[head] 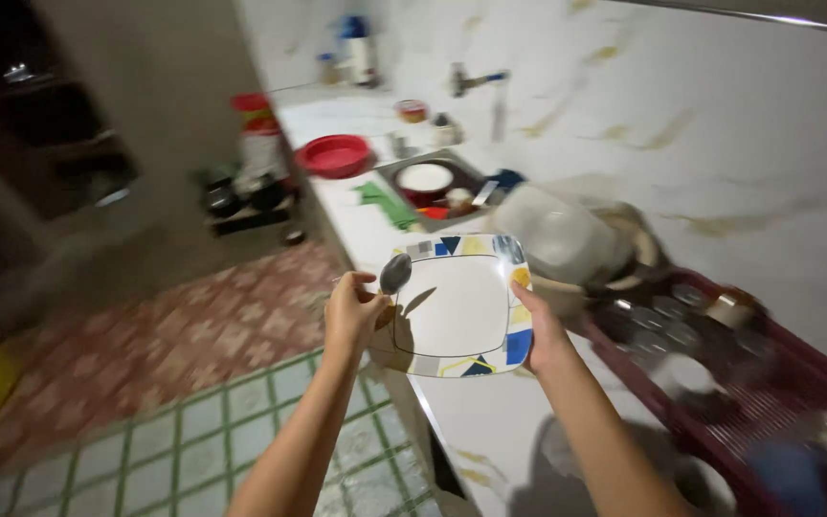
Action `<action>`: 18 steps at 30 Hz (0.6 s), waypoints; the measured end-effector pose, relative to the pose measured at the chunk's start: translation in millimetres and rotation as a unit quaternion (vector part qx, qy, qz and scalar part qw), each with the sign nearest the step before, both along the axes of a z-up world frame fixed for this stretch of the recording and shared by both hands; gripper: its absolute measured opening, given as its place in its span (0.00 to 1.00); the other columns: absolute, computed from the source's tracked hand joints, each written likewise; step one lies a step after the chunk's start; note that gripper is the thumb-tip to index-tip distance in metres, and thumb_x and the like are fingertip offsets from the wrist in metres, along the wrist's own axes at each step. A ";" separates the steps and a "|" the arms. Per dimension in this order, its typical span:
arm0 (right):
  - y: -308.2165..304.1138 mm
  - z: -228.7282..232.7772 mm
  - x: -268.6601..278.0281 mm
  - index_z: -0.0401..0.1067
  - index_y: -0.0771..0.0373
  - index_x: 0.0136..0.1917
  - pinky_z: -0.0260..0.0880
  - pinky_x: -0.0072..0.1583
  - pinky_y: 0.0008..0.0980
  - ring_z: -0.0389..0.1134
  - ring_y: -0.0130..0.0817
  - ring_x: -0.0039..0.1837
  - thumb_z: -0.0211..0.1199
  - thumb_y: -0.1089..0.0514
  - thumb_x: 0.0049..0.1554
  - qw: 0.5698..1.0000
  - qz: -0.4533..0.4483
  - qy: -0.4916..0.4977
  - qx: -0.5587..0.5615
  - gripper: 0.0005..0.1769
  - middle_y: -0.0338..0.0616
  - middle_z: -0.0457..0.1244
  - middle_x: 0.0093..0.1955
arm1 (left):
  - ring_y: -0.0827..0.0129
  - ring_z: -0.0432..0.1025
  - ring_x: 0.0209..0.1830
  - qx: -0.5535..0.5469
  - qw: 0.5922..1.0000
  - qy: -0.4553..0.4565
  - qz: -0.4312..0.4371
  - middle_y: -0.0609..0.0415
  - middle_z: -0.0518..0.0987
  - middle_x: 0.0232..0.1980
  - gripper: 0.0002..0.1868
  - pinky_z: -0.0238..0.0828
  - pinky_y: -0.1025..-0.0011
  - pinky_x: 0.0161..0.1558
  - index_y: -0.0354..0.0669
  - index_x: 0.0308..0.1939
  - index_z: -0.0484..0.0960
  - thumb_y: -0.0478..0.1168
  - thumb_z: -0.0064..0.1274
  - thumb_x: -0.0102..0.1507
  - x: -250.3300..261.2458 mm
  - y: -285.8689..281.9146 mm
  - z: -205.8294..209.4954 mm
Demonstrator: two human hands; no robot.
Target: The person repeatedly walks between the kitchen and a red dining table, taking a plate and spoon from a dish rack and placing them on the table. The same plate and spoon are returned to the rack and retrieved again multiple times in a repetitive loop.
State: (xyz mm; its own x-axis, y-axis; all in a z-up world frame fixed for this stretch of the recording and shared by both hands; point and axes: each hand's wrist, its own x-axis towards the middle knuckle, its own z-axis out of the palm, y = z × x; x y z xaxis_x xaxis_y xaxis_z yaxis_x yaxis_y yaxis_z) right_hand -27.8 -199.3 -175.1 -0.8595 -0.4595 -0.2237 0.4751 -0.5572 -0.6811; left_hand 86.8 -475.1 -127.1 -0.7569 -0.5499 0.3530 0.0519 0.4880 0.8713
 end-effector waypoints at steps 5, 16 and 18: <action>-87.4 12.2 16.0 0.69 0.64 0.66 0.70 0.62 0.43 0.71 0.45 0.60 0.58 0.45 0.59 0.993 0.111 0.008 -0.026 0.28 0.50 0.69 0.61 | 0.70 0.80 0.35 0.026 0.996 -0.003 0.083 0.55 0.85 0.36 0.16 0.75 0.71 0.39 0.35 0.44 0.86 0.37 0.64 0.54 55.6 -78.0 -12.1; -306.4 18.5 91.1 0.66 0.66 0.69 0.72 0.61 0.47 0.71 0.47 0.59 0.57 0.47 0.60 0.949 0.309 0.029 -0.065 0.29 0.53 0.67 0.62 | 0.72 0.74 0.21 0.240 0.960 0.003 0.143 0.50 0.82 0.28 0.10 0.68 0.70 0.24 0.33 0.36 0.82 0.39 0.62 0.60 191.5 -258.7 -32.2; -350.3 15.2 104.9 0.66 0.65 0.69 0.72 0.60 0.47 0.72 0.47 0.59 0.57 0.47 0.60 0.935 0.345 0.016 -0.075 0.29 0.53 0.68 0.61 | 0.70 0.73 0.19 0.237 0.956 0.008 0.173 0.50 0.82 0.27 0.10 0.68 0.69 0.23 0.32 0.36 0.81 0.38 0.61 0.60 228.7 -264.5 -7.7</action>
